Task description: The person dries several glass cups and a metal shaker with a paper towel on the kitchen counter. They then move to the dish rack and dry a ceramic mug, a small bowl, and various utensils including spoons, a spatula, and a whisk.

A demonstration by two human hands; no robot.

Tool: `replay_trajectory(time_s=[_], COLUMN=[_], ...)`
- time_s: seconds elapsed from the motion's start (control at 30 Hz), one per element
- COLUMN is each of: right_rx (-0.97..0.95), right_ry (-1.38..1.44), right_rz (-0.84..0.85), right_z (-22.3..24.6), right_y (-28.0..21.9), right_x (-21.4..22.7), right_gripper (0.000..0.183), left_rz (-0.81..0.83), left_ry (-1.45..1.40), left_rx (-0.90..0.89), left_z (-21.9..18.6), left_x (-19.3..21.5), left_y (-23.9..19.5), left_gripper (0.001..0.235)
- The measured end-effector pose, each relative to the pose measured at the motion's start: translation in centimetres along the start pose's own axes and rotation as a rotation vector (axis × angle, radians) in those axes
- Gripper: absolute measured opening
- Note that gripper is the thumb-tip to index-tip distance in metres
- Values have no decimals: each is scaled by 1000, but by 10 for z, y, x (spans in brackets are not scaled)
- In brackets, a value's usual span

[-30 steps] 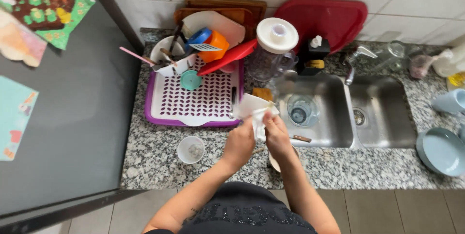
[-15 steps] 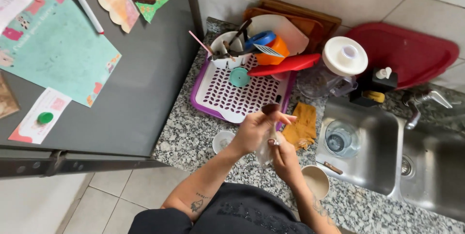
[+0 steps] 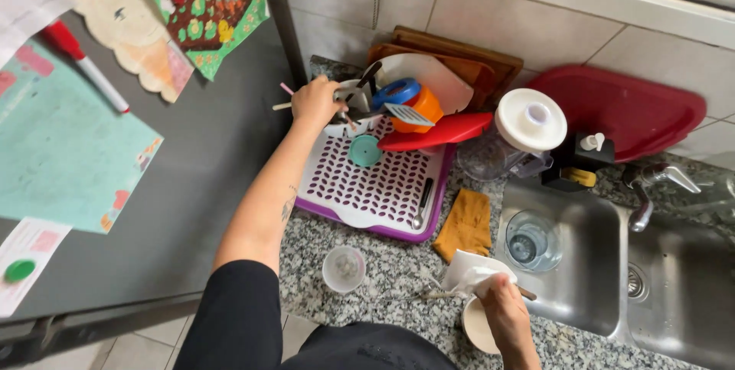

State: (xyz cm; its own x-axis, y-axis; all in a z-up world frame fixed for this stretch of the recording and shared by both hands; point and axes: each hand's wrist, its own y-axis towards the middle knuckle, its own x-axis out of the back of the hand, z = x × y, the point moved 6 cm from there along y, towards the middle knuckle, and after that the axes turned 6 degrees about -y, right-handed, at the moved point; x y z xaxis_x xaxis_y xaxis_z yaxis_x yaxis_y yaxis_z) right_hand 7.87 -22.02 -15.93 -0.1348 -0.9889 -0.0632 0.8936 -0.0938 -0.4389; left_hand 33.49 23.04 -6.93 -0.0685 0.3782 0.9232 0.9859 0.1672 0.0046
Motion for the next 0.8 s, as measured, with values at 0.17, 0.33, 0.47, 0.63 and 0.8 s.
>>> replay_trajectory(time_s=[0.17, 0.33, 0.47, 0.63, 0.8], right_rx=[54, -157, -134, -161, -41], right_ry=[-858, -610, 6, 252, 785], right_rz=[-161, -250, 37, 295, 473], right_z=[38, 55, 76, 85, 129], right_y=[-10, -21, -24, 1, 2], right_x=[6, -16, -70, -122, -155], right_gripper=[41, 61, 71, 91, 66], left_rz=[26, -63, -359, -510, -710], left_ry=[235, 118, -222, -588, -567], left_rx=[-88, -123, -296, -454, -677], left_z=[6, -23, -50, -108, -139], left_x=[-28, 47, 125, 156, 82], left_y=[36, 3, -62, -180, -258], left_gripper=[12, 11, 11, 11, 13])
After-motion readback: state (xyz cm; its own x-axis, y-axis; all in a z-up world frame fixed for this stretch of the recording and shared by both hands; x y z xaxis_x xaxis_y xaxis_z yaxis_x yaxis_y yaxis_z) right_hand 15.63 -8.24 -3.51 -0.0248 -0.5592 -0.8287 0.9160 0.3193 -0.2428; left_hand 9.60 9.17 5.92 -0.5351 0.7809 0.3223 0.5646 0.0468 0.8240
